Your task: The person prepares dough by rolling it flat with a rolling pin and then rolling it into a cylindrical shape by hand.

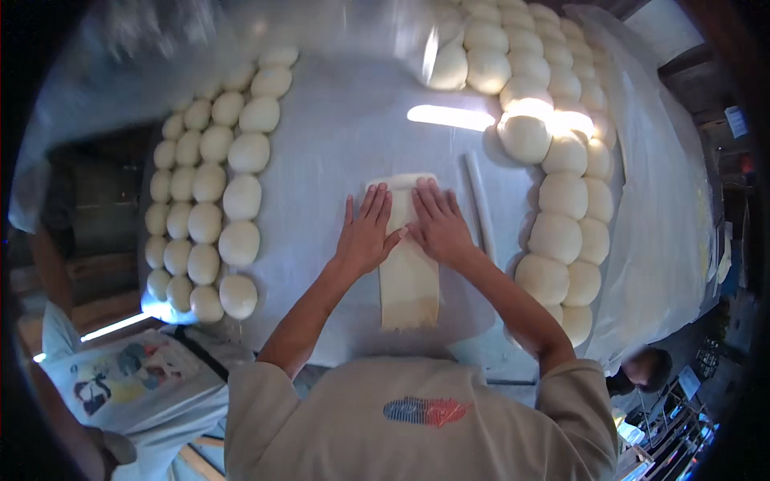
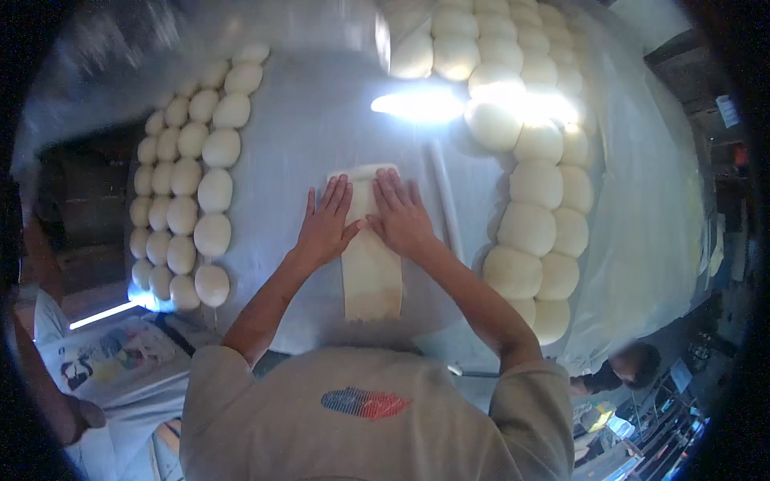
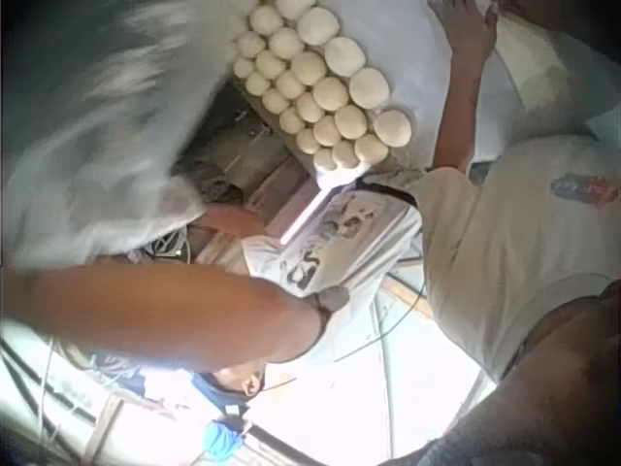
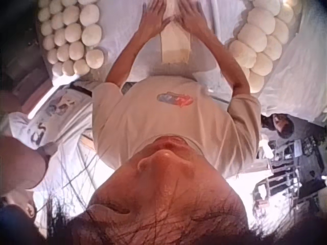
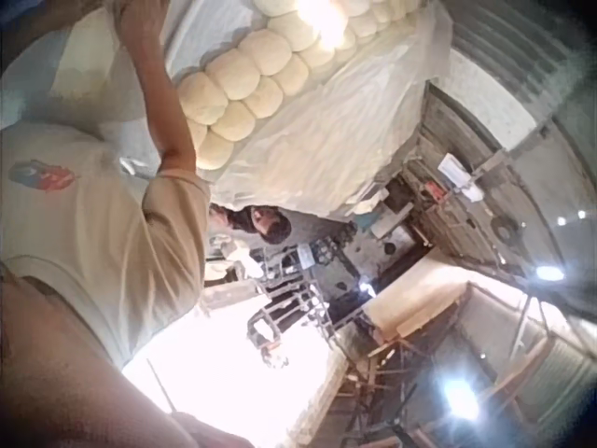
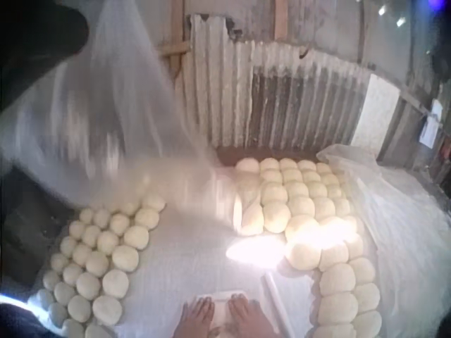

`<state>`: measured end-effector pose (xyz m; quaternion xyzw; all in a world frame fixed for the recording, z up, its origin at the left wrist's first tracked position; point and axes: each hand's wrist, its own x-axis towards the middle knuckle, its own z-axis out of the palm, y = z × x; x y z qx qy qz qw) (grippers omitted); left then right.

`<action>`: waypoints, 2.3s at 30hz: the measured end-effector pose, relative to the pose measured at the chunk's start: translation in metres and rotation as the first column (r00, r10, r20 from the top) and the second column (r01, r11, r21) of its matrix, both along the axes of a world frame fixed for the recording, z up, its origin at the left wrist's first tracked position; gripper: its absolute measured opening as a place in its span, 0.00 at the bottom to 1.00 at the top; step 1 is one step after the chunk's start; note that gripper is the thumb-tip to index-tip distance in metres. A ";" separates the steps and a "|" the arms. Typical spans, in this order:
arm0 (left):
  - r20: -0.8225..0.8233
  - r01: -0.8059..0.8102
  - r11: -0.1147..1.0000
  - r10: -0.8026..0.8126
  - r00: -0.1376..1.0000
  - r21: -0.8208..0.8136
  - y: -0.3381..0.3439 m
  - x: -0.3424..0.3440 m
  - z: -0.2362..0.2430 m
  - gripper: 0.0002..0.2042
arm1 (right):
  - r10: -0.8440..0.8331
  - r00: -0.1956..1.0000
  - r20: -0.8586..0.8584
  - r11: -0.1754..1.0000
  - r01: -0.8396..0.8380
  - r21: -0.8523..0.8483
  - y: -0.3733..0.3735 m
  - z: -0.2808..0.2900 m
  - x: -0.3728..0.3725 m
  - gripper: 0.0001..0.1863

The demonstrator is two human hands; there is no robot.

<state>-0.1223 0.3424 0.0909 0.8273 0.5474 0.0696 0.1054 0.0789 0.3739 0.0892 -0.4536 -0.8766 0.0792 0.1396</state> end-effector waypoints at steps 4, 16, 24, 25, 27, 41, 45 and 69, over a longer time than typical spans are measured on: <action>-0.019 -0.041 0.987 0.038 0.999 -0.157 -0.010 0.013 0.034 0.33 | -0.006 1.000 0.014 0.991 0.008 -0.134 -0.011 0.014 0.006 0.32; 0.117 -0.076 0.997 0.076 0.990 -0.003 -0.081 0.022 0.021 0.36 | -0.066 0.998 0.010 0.997 0.066 -0.038 -0.099 0.009 0.025 0.31; -0.031 -0.146 0.986 0.149 0.988 0.084 -0.084 0.019 0.026 0.37 | -0.125 0.991 -0.047 0.991 0.123 -0.055 -0.096 0.024 0.008 0.33; -0.024 -0.141 0.986 0.143 0.989 0.090 -0.102 0.020 0.011 0.37 | -0.130 0.991 -0.042 0.991 0.128 -0.048 -0.110 0.013 0.014 0.33; 0.064 -0.089 0.994 0.085 0.994 0.062 -0.159 0.017 -0.002 0.37 | -0.134 0.991 0.004 0.991 0.134 -0.010 -0.169 -0.003 0.027 0.34; 0.139 -0.139 0.975 0.163 0.977 -0.171 -0.200 0.001 0.069 0.34 | -0.117 0.990 -0.078 0.989 0.124 0.087 -0.246 0.005 0.033 0.37; 0.036 -0.108 0.920 0.131 0.991 -0.378 -0.263 0.025 0.061 0.34 | -0.139 0.990 -0.028 0.986 0.136 -0.097 -0.295 0.021 0.063 0.35; 0.351 -0.228 0.903 0.360 0.864 -0.365 -0.327 0.034 0.068 0.39 | -0.128 0.962 -0.239 0.965 0.065 -0.254 -0.323 0.044 0.069 0.40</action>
